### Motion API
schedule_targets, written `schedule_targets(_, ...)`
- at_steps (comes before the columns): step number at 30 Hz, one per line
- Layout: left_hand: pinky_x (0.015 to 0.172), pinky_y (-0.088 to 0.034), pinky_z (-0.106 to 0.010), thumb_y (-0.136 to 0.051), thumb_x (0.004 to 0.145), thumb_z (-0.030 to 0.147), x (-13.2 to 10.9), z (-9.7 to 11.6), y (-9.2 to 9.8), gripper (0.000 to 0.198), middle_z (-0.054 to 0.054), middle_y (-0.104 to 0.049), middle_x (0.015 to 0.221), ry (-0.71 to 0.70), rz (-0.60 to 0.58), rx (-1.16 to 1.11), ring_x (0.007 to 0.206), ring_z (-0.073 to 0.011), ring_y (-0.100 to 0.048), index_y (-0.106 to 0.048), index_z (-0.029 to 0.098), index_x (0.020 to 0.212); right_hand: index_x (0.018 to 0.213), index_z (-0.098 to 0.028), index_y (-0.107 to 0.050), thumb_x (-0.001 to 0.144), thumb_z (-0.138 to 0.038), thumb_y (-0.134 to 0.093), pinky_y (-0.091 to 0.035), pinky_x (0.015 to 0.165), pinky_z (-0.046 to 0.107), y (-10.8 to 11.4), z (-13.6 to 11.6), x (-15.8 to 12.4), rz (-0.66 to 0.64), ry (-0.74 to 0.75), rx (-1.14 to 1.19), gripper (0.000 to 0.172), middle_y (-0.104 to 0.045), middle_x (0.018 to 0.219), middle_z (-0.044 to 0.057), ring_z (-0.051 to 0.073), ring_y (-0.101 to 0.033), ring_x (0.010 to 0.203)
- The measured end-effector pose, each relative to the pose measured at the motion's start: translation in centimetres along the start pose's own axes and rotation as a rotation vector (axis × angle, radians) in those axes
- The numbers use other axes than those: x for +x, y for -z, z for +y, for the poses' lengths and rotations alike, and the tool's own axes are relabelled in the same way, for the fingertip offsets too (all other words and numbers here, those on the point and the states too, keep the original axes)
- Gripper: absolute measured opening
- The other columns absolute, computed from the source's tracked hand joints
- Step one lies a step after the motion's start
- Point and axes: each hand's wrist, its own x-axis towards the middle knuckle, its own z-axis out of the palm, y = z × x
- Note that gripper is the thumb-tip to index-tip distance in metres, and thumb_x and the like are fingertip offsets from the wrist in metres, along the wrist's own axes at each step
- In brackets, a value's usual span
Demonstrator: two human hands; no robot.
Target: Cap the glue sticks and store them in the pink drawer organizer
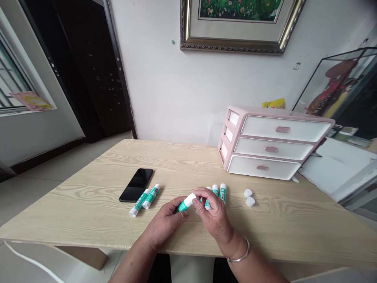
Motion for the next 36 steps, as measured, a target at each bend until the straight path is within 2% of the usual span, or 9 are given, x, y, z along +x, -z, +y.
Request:
schedule_targets(3, 0.101, -0.04, -0.035, -0.066, 0.085, 0.028, 0.0, 0.2, -0.1, 0.043, -0.004, -0.072, 0.115, -0.031, -0.019, -0.008, 0.114, -0.0268, -0.058, -0.068, 0.021, 0.127, 0.112, -0.027, -0.066, 0.095, -0.019, -0.063, -0.054, 0.09, 0.035, 0.1, -0.1, 0.1, -0.007, 0.053, -0.022, 0.019, -0.072, 0.107, 0.003, 0.017, -0.068, 0.098)
schedule_targets(6, 0.101, -0.04, -0.034, -0.065, 0.086, 0.027, 0.1, 0.3, -0.2, 0.041, -0.003, -0.071, 0.114, -0.042, -0.042, -0.02, 0.115, -0.0263, -0.057, -0.069, 0.022, 0.126, 0.108, -0.026, -0.067, 0.094, -0.018, -0.063, -0.052, 0.098, 0.038, 0.0, -0.3, 0.2, -0.009, 0.097, -0.046, 0.017, -0.073, 0.109, 0.003, 0.018, -0.068, 0.105)
schedule_targets(9, 0.092, -0.043, -0.031, -0.064, 0.087, 0.03, 0.1, 0.3, -0.2, 0.039, -0.002, -0.071, 0.103, -0.041, -0.032, -0.027, 0.104, -0.0233, -0.058, -0.068, 0.021, 0.125, 0.108, -0.026, -0.068, 0.094, -0.018, -0.064, -0.053, 0.098, 0.037, -0.1, -0.4, 0.3, -0.034, 0.096, -0.046, 0.017, -0.074, 0.11, 0.004, 0.018, -0.068, 0.105)
schedule_targets(13, 0.07, -0.042, -0.025, -0.064, 0.088, 0.036, 0.0, 0.1, -0.1, 0.038, 0.001, -0.064, 0.083, -0.018, -0.027, -0.018, 0.077, -0.0162, -0.053, -0.065, 0.02, 0.123, 0.117, -0.027, -0.067, 0.095, -0.017, -0.062, -0.053, 0.1, 0.036, -0.3, -0.4, 0.0, -0.075, 0.131, -0.044, 0.025, -0.073, 0.117, 0.004, 0.019, -0.067, 0.11)
schedule_targets(16, 0.059, -0.036, -0.023, -0.061, 0.091, 0.044, 0.0, -0.1, 0.0, 0.032, 0.002, -0.057, 0.077, -0.049, -0.03, -0.028, 0.065, -0.0122, -0.045, -0.066, 0.017, 0.107, 0.125, -0.027, -0.064, 0.095, -0.017, -0.061, -0.051, 0.101, 0.038, -0.2, -0.5, -0.4, -0.099, 0.135, -0.058, 0.032, -0.071, 0.122, 0.005, 0.02, -0.064, 0.115)
schedule_targets(19, 0.056, -0.034, -0.024, -0.051, 0.095, 0.054, 0.1, -0.6, 0.1, 0.04, 0.003, -0.051, 0.069, -0.116, 0.011, -0.045, 0.06, -0.0112, -0.042, -0.062, 0.016, 0.085, 0.127, -0.027, -0.062, 0.095, -0.018, -0.06, -0.053, 0.095, 0.038, 0.2, -0.7, -0.8, -0.089, 0.075, -0.071, 0.033, -0.071, 0.116, 0.005, 0.02, -0.066, 0.105)
schedule_targets(22, 0.056, -0.033, -0.025, -0.042, 0.097, 0.058, 0.3, -1.3, 0.2, 0.051, 0.002, -0.048, 0.061, -0.148, 0.077, -0.057, 0.055, -0.0113, -0.042, -0.057, 0.017, 0.071, 0.115, -0.026, -0.064, 0.095, -0.019, -0.058, -0.053, 0.088, 0.036, 0.5, -0.7, -1.0, -0.051, 0.03, -0.088, 0.022, -0.071, 0.1, 0.003, 0.018, -0.066, 0.09)
schedule_targets(28, 0.052, -0.028, -0.027, -0.04, 0.097, 0.055, 0.6, -2.3, 0.5, 0.053, 0.002, -0.044, 0.051, -0.123, 0.169, -0.12, 0.049, -0.011, -0.038, -0.054, 0.018, 0.06, 0.105, -0.025, -0.065, 0.096, -0.02, -0.058, -0.051, 0.078, 0.03, 0.6, -0.6, -1.1, -0.038, 0.018, -0.114, 0.013, -0.069, 0.087, -0.001, 0.015, -0.062, 0.078)
schedule_targets(36, 0.048, -0.022, -0.027, -0.04, 0.092, 0.049, 0.5, -2.2, 0.5, 0.047, 0.003, -0.04, 0.052, -0.142, 0.187, -0.229, 0.048, -0.0103, -0.032, -0.051, 0.019, 0.057, 0.106, -0.025, -0.066, 0.097, -0.025, -0.056, -0.053, 0.072, 0.032, 0.6, -0.6, -1.2, -0.071, -0.013, -0.135, 0.013, -0.069, 0.082, -0.001, 0.016, -0.062, 0.072)
